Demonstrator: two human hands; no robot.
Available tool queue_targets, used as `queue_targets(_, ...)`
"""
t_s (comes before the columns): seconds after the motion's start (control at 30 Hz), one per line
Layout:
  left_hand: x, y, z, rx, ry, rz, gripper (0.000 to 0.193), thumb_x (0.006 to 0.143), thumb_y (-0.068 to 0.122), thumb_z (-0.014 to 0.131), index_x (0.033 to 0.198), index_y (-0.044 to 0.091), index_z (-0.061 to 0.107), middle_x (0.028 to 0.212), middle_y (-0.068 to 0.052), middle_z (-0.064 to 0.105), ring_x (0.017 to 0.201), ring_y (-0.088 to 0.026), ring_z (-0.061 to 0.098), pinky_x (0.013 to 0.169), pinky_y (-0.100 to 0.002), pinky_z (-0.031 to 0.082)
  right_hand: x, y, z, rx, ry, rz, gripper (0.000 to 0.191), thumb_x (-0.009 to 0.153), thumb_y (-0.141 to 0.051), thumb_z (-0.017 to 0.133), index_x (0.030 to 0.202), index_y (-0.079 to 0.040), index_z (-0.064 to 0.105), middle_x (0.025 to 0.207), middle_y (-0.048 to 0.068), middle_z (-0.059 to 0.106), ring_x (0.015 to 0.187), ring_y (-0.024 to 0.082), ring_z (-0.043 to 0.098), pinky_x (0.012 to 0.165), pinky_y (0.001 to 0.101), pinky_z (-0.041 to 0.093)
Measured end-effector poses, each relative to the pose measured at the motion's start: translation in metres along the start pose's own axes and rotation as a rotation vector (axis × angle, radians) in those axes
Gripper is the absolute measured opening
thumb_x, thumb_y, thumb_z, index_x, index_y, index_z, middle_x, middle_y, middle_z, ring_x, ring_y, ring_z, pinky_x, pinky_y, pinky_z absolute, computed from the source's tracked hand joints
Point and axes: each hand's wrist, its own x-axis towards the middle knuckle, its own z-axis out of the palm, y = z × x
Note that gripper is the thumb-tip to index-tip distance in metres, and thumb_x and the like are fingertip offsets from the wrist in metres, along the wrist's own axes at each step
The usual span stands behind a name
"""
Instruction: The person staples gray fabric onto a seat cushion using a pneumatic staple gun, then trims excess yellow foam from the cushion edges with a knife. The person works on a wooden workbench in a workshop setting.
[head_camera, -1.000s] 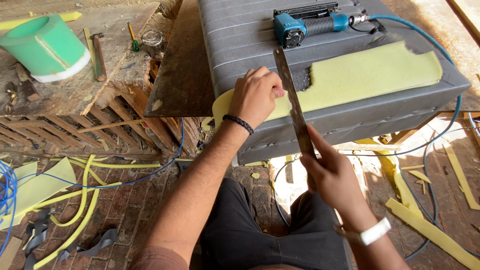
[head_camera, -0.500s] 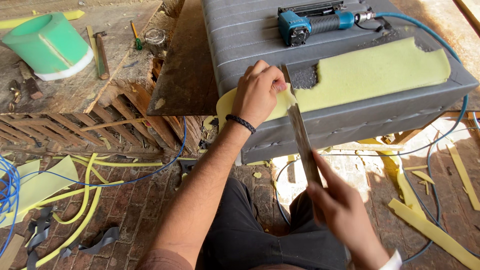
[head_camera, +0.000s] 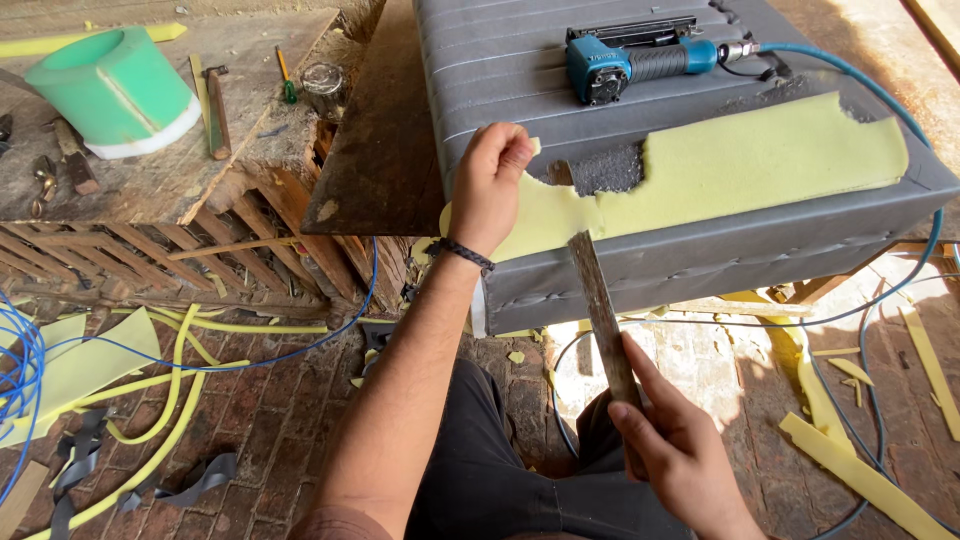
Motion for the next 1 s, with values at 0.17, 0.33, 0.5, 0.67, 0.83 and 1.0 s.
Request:
queue_targets(0.17, 0.001, 0.008, -0.004, -0.063, -0.112, -0.122, 0.021, 0.098, 0.012, 0.068, 0.119, 0.012, 0.066, 0.106, -0.001, 0.069, 0.095, -0.014, 0.064, 0.086, -0.029, 0.054, 0.043, -0.016, 0.005, -0.028, -0.034, -0.153, 0.068, 0.093, -0.009, 0.061, 0.158, -0.021, 0.044, 0.057, -0.001, 0.05, 0.045, 0.01, 0.046, 0.042, 0.0277, 0.039)
queue_targets(0.33, -0.003, 0.032, -0.005, 0.439, -0.279, 0.323, 0.031, 0.084, 0.017, 0.08, 0.115, 0.02, 0.076, 0.132, -0.012, 0.057, 0.129, -0.034, 0.046, 0.111, -0.05, 0.037, 0.05, -0.025, 0.011, 0.028, -0.111, -0.166, 0.069, 0.094, -0.009, 0.061, 0.159, -0.021, 0.042, 0.059, -0.003, 0.047, 0.046, 0.008, 0.043, 0.042, 0.0263, 0.036)
queue_targets(0.5, -0.007, 0.046, -0.004, 0.467, -0.351, 0.435, 0.005, 0.079, 0.019, 0.082, 0.082, 0.019, 0.078, 0.137, -0.014, 0.055, 0.141, -0.043, 0.036, 0.115, -0.055, 0.03, 0.015, 0.016, -0.005, 0.037, -0.143, -0.099, 0.068, 0.092, -0.009, 0.061, 0.157, -0.021, 0.044, 0.056, -0.001, 0.052, 0.045, 0.009, 0.044, 0.042, 0.0262, 0.037)
queue_targets(0.67, -0.006, 0.044, -0.006, 0.329, -0.25, 0.337, 0.008, 0.092, 0.013, 0.075, 0.091, 0.008, 0.069, 0.112, -0.006, 0.067, 0.121, -0.03, 0.061, 0.107, -0.044, 0.048, 0.061, -0.006, 0.005, -0.008, -0.121, -0.195, 0.066, 0.095, -0.009, 0.061, 0.158, -0.02, 0.045, 0.062, -0.005, 0.051, 0.051, 0.006, 0.045, 0.046, 0.0235, 0.038)
queue_targets(0.83, -0.014, 0.035, -0.017, 0.096, -0.161, 0.15, 0.009, 0.103, 0.012, 0.065, 0.098, 0.005, 0.064, 0.095, -0.005, 0.066, 0.09, -0.02, 0.069, 0.082, -0.032, 0.056, 0.032, -0.025, 0.01, -0.072, -0.095, -0.115, 0.07, 0.093, -0.01, 0.061, 0.159, -0.024, 0.044, 0.06, -0.004, 0.049, 0.048, 0.008, 0.044, 0.043, 0.0266, 0.038)
queue_targets(1.0, -0.031, 0.033, -0.039, -0.021, -0.127, 0.239, 0.013, 0.109, 0.015, 0.059, 0.101, 0.006, 0.062, 0.101, -0.003, 0.067, 0.093, -0.014, 0.067, 0.083, -0.027, 0.057, 0.005, -0.018, 0.004, -0.029, -0.088, -0.029, 0.067, 0.092, -0.013, 0.066, 0.155, -0.022, 0.047, 0.053, 0.003, 0.053, 0.043, 0.012, 0.045, 0.04, 0.0299, 0.036)
